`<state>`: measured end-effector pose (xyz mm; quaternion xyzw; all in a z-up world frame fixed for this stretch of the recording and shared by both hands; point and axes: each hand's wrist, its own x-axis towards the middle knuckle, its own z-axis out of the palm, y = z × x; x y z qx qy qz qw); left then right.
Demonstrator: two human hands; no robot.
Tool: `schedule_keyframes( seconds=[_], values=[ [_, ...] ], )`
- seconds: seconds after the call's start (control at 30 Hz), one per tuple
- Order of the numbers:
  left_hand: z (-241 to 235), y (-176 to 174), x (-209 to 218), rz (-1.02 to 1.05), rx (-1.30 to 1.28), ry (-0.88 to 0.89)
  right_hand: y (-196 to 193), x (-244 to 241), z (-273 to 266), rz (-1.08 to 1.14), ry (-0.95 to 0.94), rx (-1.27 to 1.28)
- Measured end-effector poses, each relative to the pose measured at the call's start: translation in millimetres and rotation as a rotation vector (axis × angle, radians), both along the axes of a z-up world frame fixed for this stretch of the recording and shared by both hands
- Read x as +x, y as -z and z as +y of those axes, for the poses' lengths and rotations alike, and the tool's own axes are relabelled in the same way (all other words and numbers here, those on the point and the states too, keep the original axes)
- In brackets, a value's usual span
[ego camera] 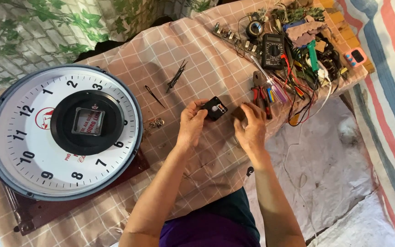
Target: The person removes the face of a large wall clock and places it on a table. They then pick up a small black rectangular device, open it, and insert a battery into the compartment before closing it.
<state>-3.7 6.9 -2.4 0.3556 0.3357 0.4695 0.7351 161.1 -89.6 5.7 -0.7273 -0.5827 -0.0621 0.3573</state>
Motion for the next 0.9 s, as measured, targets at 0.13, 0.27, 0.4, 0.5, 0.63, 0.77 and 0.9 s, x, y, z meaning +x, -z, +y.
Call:
schedule_keyframes(
  seconds=[0.13, 0.27, 0.4, 0.5, 0.63, 0.77, 0.9],
  values=[
    [2.7, 2.6, -1.2, 0.032, 0.038, -0.012, 15.1, 9.0, 6.6, -0.121, 0.003, 0.032],
    [4.6, 2.1, 0.3, 0.043, 0.067, -0.008, 5.0, 3.4, 8.6, -0.13, -0.004, 0.044],
    [0.3, -14.0, -2.7, 0.066, 0.055, -0.001, -14.5, -3.7, 0.5, -0.063, -0.03, 0.119],
    [1.4, -2.6, -0.9, 0.149, 0.111, -0.019, -18.7, 8.6, -10.9, -0.035, -0.023, 0.174],
    [1.6, -3.7, -1.3, 0.27, 0.168, 0.009, 6.2, 44.7, -30.5, -0.001, -0.006, 0.211],
    [-3.2, -0.8, -1.4, 0.397, 0.251, 0.0, 1.1, 40.8, -49.1, 0.051, 0.003, 0.181],
    [-0.9, 4.9, 1.5, 0.52, 0.401, -0.022, 32.2, 45.4, -56.6, 0.094, 0.005, 0.147]
  ],
)
